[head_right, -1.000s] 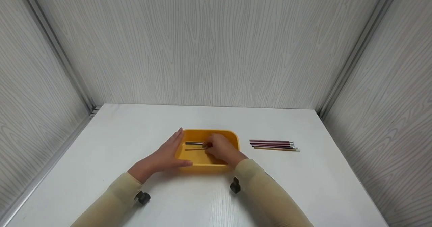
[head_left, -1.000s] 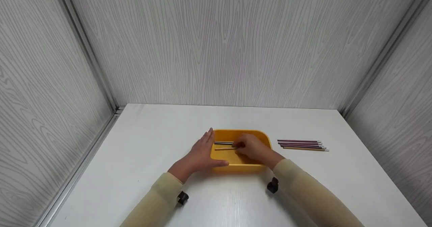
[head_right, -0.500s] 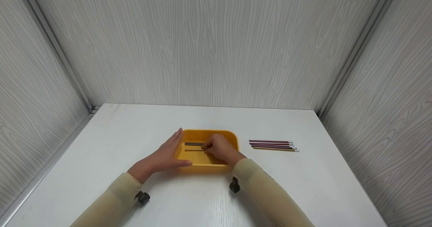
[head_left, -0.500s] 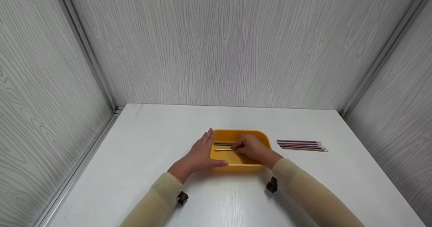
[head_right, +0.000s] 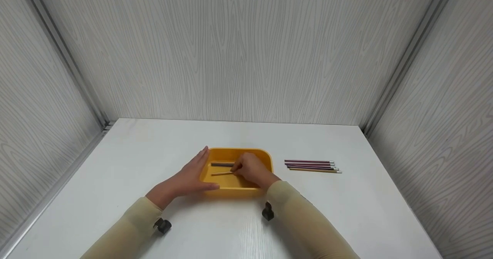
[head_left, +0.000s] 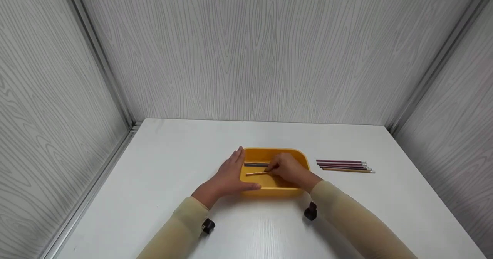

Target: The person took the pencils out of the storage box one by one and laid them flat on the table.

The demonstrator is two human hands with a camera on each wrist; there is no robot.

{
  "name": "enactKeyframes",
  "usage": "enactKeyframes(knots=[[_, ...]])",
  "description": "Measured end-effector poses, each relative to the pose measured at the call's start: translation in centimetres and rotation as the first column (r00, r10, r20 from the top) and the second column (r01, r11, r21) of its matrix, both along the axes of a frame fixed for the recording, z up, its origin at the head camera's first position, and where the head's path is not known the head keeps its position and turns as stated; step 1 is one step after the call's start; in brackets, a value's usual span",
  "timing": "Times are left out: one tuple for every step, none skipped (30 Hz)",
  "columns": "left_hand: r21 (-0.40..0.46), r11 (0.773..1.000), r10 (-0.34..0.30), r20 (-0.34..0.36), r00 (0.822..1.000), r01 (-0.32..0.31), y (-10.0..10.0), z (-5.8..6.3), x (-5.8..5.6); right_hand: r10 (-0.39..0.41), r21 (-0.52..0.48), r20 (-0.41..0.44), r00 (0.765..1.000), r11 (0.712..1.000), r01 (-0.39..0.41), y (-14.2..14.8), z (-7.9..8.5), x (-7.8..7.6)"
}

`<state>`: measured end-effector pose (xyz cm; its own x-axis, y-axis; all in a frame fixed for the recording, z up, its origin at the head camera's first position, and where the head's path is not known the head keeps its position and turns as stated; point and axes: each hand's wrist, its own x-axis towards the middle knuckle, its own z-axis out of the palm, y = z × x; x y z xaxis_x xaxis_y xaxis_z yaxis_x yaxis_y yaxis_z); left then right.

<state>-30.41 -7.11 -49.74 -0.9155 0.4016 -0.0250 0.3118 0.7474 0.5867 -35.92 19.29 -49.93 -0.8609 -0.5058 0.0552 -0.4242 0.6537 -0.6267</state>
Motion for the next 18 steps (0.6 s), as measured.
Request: enactKeyframes(knots=[[0.002,1.0,0.001,0.003,1.0,-0.001,0.0,0.03,0.01,0.006,0.006,-0.01,1.0,1.0,-0.005,-0.01,-0.01,-0.03],[0.004,1.0,0.002,0.007,1.0,-0.002,0.0,0.07,0.04,0.011,0.01,-0.02,1.0,1.0,-0.011,-0.01,-0.03,-0.06],[0.001,1.0,0.002,0.008,1.0,-0.002,0.01,0.11,0.06,0.009,0.008,-0.019,1.0,1.0,-0.008,-0.01,-0.03,-0.06],[0.0,1.0,0.002,0.008,1.0,-0.002,0.01,0.13,0.06,0.006,0.005,-0.016,1.0,1.0,-0.005,-0.01,0.01,-0.03],[-0.002,1.0,0.002,0.008,1.0,-0.002,0.01,0.15,0.04,0.0,0.0,-0.011,1.0,1.0,0.0,-0.02,0.04,0.01],[-0.004,1.0,0.002,0.008,1.0,-0.002,0.02,0.16,0.02,-0.01,-0.005,0.0,1.0,1.0,0.01,-0.01,0.07,0.04],[-0.008,1.0,0.002,0.006,1.0,-0.002,0.02,0.17,0.0,-0.015,-0.01,0.008,1.0,1.0,0.015,0.0,0.1,0.07],[-0.006,1.0,0.001,0.003,1.0,-0.001,0.0,0.16,-0.02,-0.018,-0.016,0.014,1.0,1.0,0.018,0.01,0.12,0.08],[-0.007,1.0,0.001,0.0,1.0,-0.001,-0.01,0.14,-0.07,-0.02,-0.021,0.019,1.0,1.0,0.02,0.01,0.14,0.1],[-0.007,1.0,0.0,-0.005,1.0,0.0,-0.01,0.11,-0.09,-0.02,-0.029,0.021,1.0,0.999,0.021,0.03,0.17,0.11],[-0.007,1.0,-0.001,-0.007,1.0,0.001,-0.01,0.08,-0.14,-0.017,-0.034,0.021,1.0,0.999,0.018,0.06,0.17,0.08],[-0.005,1.0,-0.001,-0.007,1.0,0.001,-0.01,0.07,-0.14,-0.015,-0.037,0.019,1.0,0.999,0.015,0.12,0.15,0.07],[-0.003,1.0,-0.002,-0.009,1.0,0.002,-0.01,0.05,-0.16,-0.012,-0.036,0.014,1.0,0.999,0.013,0.17,0.13,0.04],[0.0,1.0,-0.004,-0.01,1.0,0.004,-0.01,0.03,-0.15,-0.012,-0.038,0.009,1.0,0.999,0.013,0.21,0.16,0.04],[-0.005,1.0,-0.004,-0.01,1.0,0.004,0.01,0.01,-0.15,-0.016,-0.037,0.008,1.0,0.999,0.016,0.26,0.18,0.05],[-0.007,1.0,-0.004,-0.012,1.0,0.003,0.03,-0.03,-0.14,-0.021,-0.034,0.007,1.0,0.999,0.021,0.31,0.23,0.07],[-0.01,1.0,-0.002,-0.011,1.0,0.002,0.04,-0.08,-0.16,-0.025,-0.027,0.007,1.0,0.999,0.025,0.33,0.32,0.12],[-0.012,1.0,0.001,-0.01,1.0,-0.002,0.08,-0.11,-0.13,-0.035,-0.019,0.013,0.999,0.999,0.035,0.34,0.42,0.21]])
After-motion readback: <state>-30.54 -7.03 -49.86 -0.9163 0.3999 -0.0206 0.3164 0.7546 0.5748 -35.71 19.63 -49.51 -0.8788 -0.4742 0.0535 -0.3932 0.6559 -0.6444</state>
